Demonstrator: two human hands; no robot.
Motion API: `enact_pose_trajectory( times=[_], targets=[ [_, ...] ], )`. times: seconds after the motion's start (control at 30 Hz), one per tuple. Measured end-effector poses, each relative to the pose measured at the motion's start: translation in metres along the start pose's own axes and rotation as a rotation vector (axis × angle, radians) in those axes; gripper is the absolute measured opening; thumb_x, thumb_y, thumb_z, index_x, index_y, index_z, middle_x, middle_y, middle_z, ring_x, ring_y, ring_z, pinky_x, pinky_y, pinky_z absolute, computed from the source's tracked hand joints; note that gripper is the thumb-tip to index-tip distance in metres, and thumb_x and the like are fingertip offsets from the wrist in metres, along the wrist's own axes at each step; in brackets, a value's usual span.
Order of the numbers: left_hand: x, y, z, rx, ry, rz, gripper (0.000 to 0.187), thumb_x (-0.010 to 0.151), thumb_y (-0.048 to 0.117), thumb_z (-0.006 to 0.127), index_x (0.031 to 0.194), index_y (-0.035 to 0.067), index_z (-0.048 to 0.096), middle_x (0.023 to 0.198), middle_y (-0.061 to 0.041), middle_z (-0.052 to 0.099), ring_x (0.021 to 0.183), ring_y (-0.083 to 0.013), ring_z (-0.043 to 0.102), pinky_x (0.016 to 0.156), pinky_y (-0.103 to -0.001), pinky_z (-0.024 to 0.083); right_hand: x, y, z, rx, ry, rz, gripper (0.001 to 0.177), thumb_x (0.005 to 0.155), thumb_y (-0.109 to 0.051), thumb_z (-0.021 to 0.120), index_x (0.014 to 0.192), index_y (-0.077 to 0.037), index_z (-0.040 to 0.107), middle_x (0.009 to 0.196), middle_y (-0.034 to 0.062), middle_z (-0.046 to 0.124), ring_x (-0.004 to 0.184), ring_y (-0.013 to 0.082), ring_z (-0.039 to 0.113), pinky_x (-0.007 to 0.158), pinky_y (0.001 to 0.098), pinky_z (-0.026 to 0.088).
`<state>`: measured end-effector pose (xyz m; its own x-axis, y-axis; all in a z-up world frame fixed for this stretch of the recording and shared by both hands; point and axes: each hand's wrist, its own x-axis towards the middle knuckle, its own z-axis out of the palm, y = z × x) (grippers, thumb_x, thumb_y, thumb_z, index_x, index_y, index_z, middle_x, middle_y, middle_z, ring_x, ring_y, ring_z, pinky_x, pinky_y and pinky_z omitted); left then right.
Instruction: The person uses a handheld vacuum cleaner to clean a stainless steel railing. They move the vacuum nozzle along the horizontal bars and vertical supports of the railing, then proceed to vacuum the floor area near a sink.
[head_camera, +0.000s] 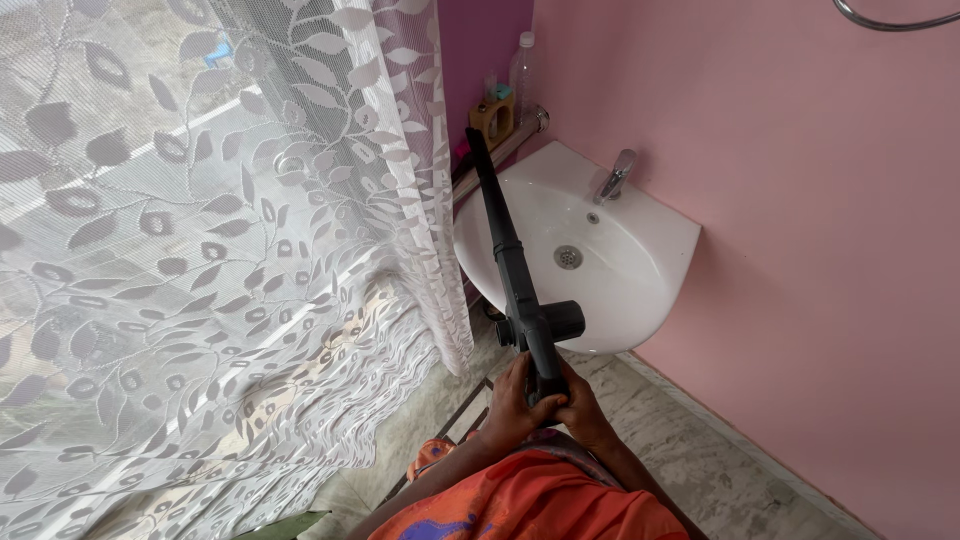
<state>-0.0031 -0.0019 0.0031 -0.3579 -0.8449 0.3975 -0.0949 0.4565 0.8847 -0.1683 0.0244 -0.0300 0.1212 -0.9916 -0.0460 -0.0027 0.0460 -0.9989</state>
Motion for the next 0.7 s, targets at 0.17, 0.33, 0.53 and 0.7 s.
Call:
enact_pose_trajectory(
  times=[0.17, 0.33, 0.53, 0.7],
  targets=[
    [0.004, -0.002, 0.002, 0.008, -0.021, 0.015, 0.076, 0.081, 0.024, 0.088, 0.138, -0.007, 0.049, 0.111, -0.02, 0.063, 0.096, -0.0313, 0.071, 0.08, -0.039, 0.06, 0.0, -0.001, -0.004, 0.018, 0.029, -0.015, 0.093, 0.074, 0.004, 0.073, 0.158, -0.013, 0.036, 0.119, 0.0076, 0.065, 0.107, 0.0188, 0.066, 0.088, 0.0321, 0.061],
    [0.003, -0.01, 0.008, 0.016, -0.024, 0.029, 0.081, 0.082, 0.025, 0.088, 0.142, -0.009, 0.045, 0.117, -0.023, 0.061, 0.101, -0.0333, 0.069, 0.084, -0.04, 0.061, 0.001, 0.004, -0.007, -0.001, 0.039, -0.033, 0.093, 0.074, 0.005, 0.074, 0.157, -0.012, 0.037, 0.117, 0.0074, 0.066, 0.105, 0.0185, 0.066, 0.088, 0.0323, 0.062],
    [0.003, -0.021, 0.009, 0.077, -0.011, 0.121, 0.083, 0.082, 0.028, 0.089, 0.142, -0.01, 0.046, 0.118, -0.024, 0.061, 0.1, -0.0358, 0.068, 0.084, -0.042, 0.058, 0.001, 0.009, -0.009, 0.04, 0.019, -0.09, 0.094, 0.074, 0.007, 0.075, 0.158, -0.01, 0.036, 0.117, 0.0077, 0.067, 0.104, 0.0178, 0.066, 0.088, 0.0315, 0.06],
    [0.005, -0.023, 0.008, 0.109, -0.021, 0.109, 0.084, 0.081, 0.029, 0.088, 0.141, -0.01, 0.046, 0.115, -0.025, 0.062, 0.096, -0.0377, 0.067, 0.082, -0.044, 0.056, 0.001, 0.004, -0.007, 0.029, 0.057, -0.04, 0.093, 0.073, 0.006, 0.075, 0.157, -0.01, 0.038, 0.113, 0.0087, 0.068, 0.102, 0.0188, 0.067, 0.086, 0.0325, 0.062]
  ],
)
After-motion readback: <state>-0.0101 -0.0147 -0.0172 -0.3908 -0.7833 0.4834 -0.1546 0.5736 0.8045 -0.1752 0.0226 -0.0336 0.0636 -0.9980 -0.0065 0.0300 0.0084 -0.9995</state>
